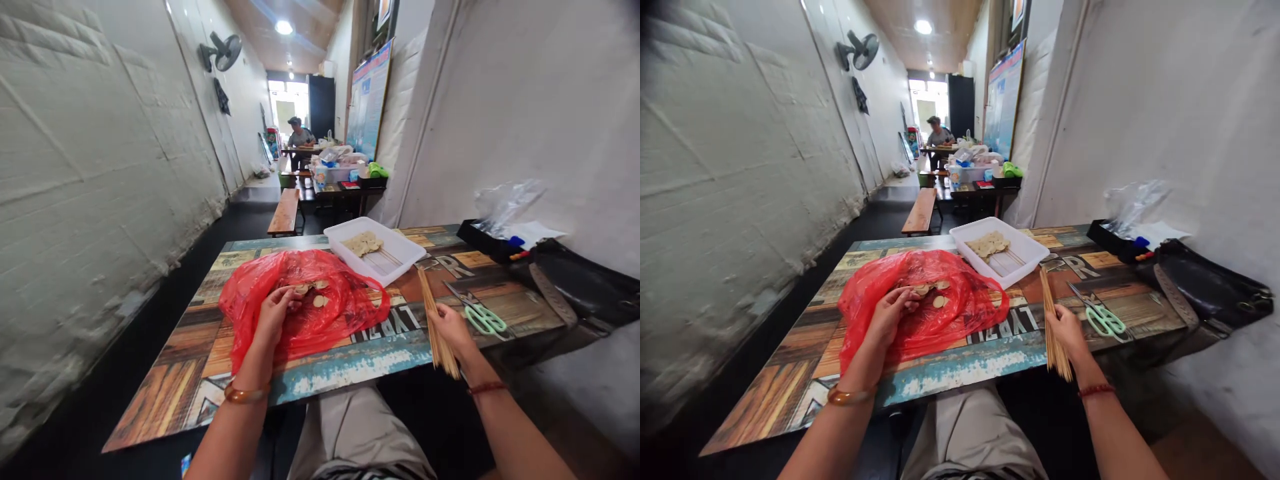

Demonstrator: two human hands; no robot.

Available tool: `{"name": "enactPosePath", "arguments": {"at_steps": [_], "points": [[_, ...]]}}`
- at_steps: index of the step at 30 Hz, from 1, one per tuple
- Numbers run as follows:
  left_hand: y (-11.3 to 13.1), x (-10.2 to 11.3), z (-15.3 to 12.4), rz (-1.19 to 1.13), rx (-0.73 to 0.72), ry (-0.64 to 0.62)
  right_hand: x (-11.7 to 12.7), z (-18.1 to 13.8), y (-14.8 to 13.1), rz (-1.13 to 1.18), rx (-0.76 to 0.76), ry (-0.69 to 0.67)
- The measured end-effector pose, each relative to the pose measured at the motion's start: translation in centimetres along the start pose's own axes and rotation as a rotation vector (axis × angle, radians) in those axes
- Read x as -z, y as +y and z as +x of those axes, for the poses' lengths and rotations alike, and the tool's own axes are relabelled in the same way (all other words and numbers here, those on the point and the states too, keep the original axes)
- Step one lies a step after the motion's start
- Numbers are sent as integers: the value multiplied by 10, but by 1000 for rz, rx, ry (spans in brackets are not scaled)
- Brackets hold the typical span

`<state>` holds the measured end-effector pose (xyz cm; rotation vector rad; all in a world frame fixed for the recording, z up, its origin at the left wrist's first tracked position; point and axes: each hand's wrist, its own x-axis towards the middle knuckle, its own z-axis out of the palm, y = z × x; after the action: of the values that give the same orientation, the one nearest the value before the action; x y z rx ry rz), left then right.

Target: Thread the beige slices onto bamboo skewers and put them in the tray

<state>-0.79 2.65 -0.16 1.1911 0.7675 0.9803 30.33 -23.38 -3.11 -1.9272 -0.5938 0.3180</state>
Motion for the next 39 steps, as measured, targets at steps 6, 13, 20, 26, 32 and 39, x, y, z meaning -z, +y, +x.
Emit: {"name": "enactPosePath", "arguments": {"at_steps": [6, 13, 20, 26, 32, 39], "points": [[20, -36, -37, 156, -133, -19, -14, -29, -21, 512, -43, 36], [1, -77, -125, 401, -136, -296, -75, -87, -78, 1036, -97, -324], [-16, -61, -160, 752, -246, -186, -115, -142, -86, 1072, -96, -487], [-22, -57, -170, 881, -301, -246, -108, -146, -76, 991, -56, -461], [-19, -67, -177, 1122, -506, -260, -100, -144, -68, 1009, -100, -407], [-9, -70, -184, 1006, -392, -306, -88, -143, -71, 1050, -141, -402]]}}
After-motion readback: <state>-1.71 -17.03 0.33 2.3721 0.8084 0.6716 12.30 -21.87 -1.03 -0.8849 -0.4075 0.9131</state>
